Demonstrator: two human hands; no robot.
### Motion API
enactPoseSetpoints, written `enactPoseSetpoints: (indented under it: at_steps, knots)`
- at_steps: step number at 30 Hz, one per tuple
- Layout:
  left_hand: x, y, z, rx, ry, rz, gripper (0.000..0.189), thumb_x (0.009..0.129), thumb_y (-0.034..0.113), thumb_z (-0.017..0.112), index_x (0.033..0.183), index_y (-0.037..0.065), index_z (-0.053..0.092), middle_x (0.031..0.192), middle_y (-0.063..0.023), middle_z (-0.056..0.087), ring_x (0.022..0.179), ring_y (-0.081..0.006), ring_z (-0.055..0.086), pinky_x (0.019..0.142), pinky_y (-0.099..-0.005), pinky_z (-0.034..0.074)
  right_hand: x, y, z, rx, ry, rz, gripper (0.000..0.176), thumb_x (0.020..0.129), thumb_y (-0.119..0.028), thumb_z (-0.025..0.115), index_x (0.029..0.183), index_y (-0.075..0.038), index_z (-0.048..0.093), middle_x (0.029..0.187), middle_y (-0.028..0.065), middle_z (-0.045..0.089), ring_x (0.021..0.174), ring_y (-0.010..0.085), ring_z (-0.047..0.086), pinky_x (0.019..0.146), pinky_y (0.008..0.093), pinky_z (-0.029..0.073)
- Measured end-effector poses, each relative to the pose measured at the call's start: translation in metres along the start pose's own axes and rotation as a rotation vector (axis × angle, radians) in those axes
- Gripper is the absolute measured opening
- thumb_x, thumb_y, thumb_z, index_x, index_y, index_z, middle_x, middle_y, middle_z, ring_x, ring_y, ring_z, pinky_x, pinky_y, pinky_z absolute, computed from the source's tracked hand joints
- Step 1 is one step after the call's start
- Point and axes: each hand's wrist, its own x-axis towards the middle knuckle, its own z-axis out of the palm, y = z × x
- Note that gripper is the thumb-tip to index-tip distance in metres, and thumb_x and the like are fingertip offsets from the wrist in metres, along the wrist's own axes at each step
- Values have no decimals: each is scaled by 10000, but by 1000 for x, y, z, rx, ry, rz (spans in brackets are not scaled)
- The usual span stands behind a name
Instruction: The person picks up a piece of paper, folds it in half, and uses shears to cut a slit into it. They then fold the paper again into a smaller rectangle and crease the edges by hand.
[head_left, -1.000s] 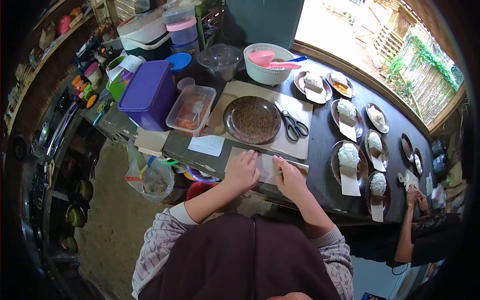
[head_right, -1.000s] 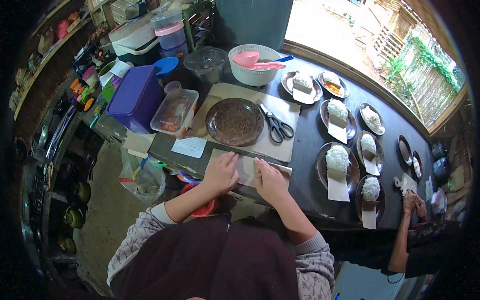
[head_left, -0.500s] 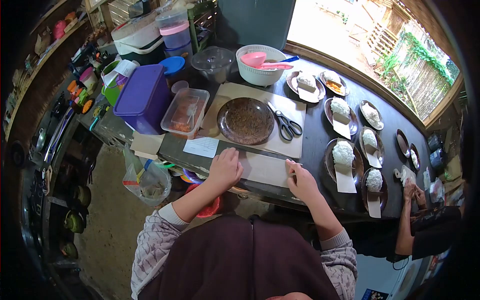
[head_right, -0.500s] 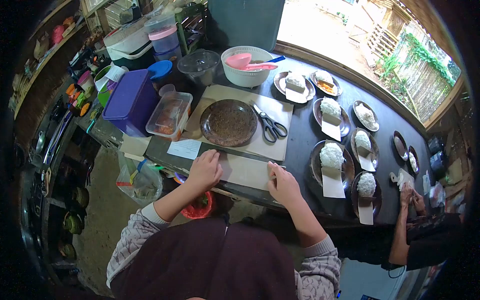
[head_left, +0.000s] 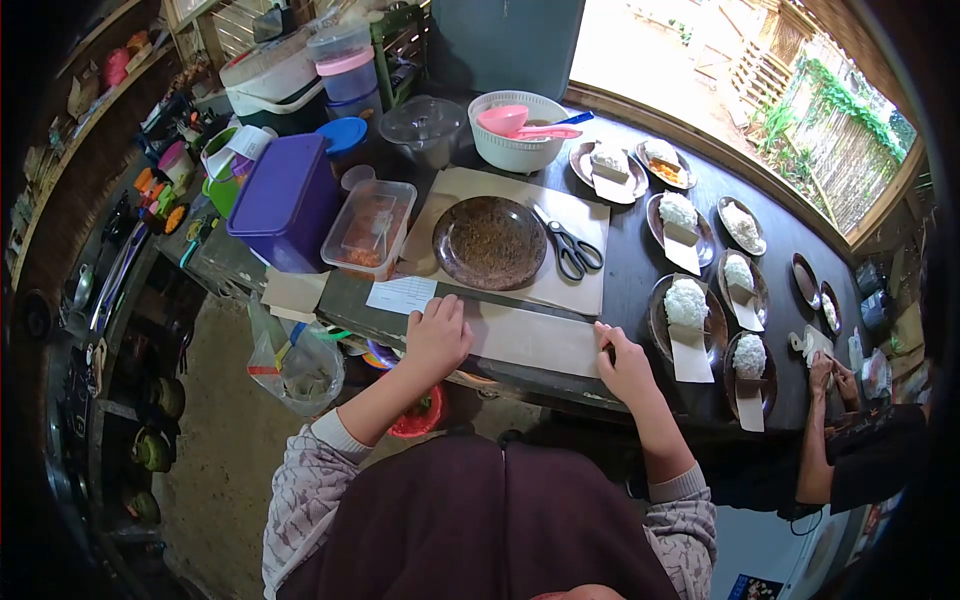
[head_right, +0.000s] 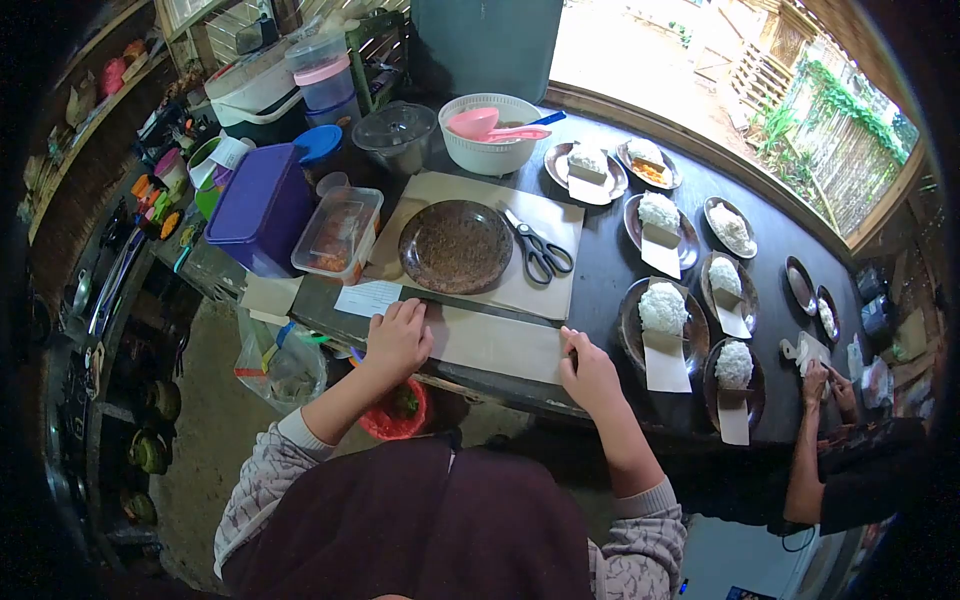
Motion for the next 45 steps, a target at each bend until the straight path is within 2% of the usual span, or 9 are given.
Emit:
enactPoseSetpoints:
  at_steps: [3, 19, 22, 25, 28, 31, 33, 37, 45]
  knots:
    - [2, 0, -8, 9, -131, -54, 421, 743, 285, 547, 1068, 19, 548, 1113, -54, 507, 1009, -219, 477, 766, -418, 402, 0, -6, -5, -4, -27, 45, 137, 735, -21, 504, 860, -12, 449, 952, 186, 601, 834, 380, 567, 714, 406, 462]
    - [2, -5, -8, -9, -72, -48, 408, 745, 306, 568, 1040, 26, 539, 1085, -54, 493, 994, -226, 468, 749, -432, 408, 1, -9, -2, -105, 22, -11, 204, 712, -31, 538, 894, -10, 448, 880, 200, 587, 763, 377, 563, 664, 434, 443]
    - [6, -5, -9, -66, -150, -61, 414, 749, 273, 572, 1070, 17, 512, 1112, -90, 476, 1017, -256, 463, 766, -442, 424, 3, -8, -4, -40, 31, 59, 162, 737, -39, 539, 876, -2, 463, 882, 211, 586, 778, 375, 567, 665, 424, 447]
    - [7, -7, 2, -222, -247, -117, 468, 766, 245, 570, 1152, -2, 476, 1178, -170, 434, 1057, -337, 442, 872, -456, 397, 5, 0, -2, 38, 40, 194, 121, 760, -35, 536, 865, 10, 495, 879, 209, 586, 794, 362, 580, 664, 406, 456]
    - [5, -7, 8, -201, -145, -77, 455, 751, 202, 570, 1147, 16, 445, 1189, -185, 411, 1058, -348, 437, 831, -459, 440, 11, -4, 0, 60, 129, 155, 96, 765, -21, 536, 854, 14, 534, 858, 195, 588, 760, 348, 589, 649, 379, 465]
    - [10, -6, 4, -241, -180, -113, 487, 751, 189, 570, 1182, 21, 417, 1204, -197, 400, 1068, -368, 430, 848, -472, 433, 22, -11, 11, 13, 158, -56, 117, 761, -15, 544, 876, 4, 557, 837, 182, 591, 722, 336, 586, 646, 360, 472]
    - [12, -4, 0, -302, -222, -174, 526, 758, 182, 580, 1220, -4, 410, 1223, -229, 396, 1083, -404, 424, 915, -443, 384, 33, -14, 27, 70, 20, -185, 143, 753, -38, 559, 894, -30, 585, 876, 143, 590, 779, 306, 578, 695, 363, 465]
    - [11, -2, -4, -312, -230, -194, 515, 762, 180, 581, 1217, 4, 415, 1242, -221, 389, 1097, -396, 426, 919, -444, 381, 51, -24, 50, -149, -123, -173, 224, 735, -113, 572, 954, -98, 617, 985, 78, 563, 984, 246, 527, 799, 411, 415]
    - [8, 14, -14, -106, -285, -199, 493, 792, 249, 566, 1233, 78, 426, 1271, -116, 402, 1159, -260, 416, 898, -559, 322, 65, -42, 54, -267, -274, -31, 268, 718, -178, 592, 974, -103, 620, 1011, 88, 550, 1032, 261, 499, 828, 444, 388]
